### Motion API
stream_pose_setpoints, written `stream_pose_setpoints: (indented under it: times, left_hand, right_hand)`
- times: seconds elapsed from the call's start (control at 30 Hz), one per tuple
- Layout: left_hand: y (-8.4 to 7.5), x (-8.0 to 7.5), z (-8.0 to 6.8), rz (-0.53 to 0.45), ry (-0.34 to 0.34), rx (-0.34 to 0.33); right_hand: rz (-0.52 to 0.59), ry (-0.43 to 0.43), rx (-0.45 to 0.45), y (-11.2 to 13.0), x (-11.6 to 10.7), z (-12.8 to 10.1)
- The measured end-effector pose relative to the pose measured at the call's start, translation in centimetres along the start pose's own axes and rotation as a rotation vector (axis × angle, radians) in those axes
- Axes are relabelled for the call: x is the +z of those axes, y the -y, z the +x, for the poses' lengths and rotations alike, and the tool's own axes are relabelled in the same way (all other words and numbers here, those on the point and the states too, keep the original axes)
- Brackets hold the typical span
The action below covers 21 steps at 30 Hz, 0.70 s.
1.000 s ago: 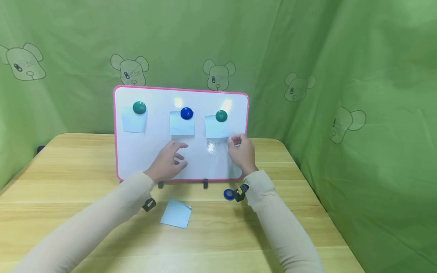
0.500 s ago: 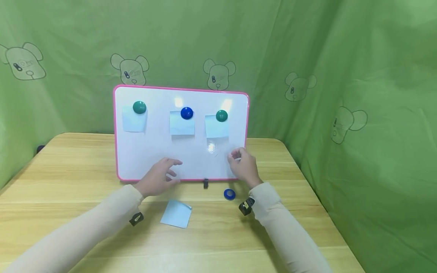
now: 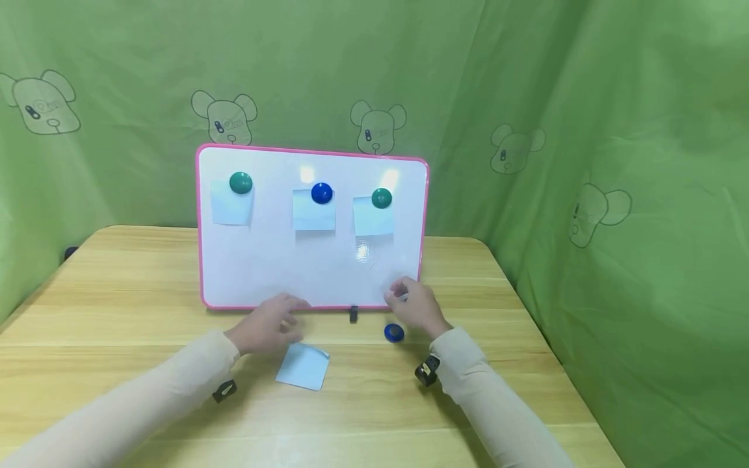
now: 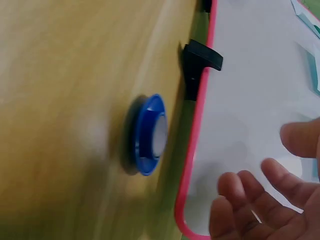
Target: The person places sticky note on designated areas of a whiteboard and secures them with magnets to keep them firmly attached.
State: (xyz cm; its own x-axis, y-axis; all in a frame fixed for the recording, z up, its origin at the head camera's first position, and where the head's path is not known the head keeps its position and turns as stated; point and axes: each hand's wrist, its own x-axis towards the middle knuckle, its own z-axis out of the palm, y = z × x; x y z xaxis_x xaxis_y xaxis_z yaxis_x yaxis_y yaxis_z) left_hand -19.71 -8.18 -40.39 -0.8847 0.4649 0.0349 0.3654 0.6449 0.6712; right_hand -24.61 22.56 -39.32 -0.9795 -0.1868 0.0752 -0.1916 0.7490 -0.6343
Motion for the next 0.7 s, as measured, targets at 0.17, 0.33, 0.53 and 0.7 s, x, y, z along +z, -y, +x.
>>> stream_pose_setpoints:
  times: [0.17, 0.33, 0.53, 0.7]
  left_hand:
    - [0.1, 0.2, -0.3, 0.032, 0.073, -0.008]
    - [0.1, 0.5, -0.3, 0.082, 0.116, 0.010]
    - [-0.5, 0.9, -0.5, 0.118, 0.159, 0.022]
    - [-0.8, 1.2, -0.7, 0.156, 0.159, 0.032]
  right_hand:
    - [-0.049, 0.088, -0.016, -0.2, 0.2, -0.4]
    - [-0.098, 0.187, -0.034, -0.7, 0.2, -0.6]
    - [-0.148, 0.292, -0.011, -1.0, 0.3, -0.9]
    - [-0.138, 0.324, -0.003, -1.3, 0.5, -1.1]
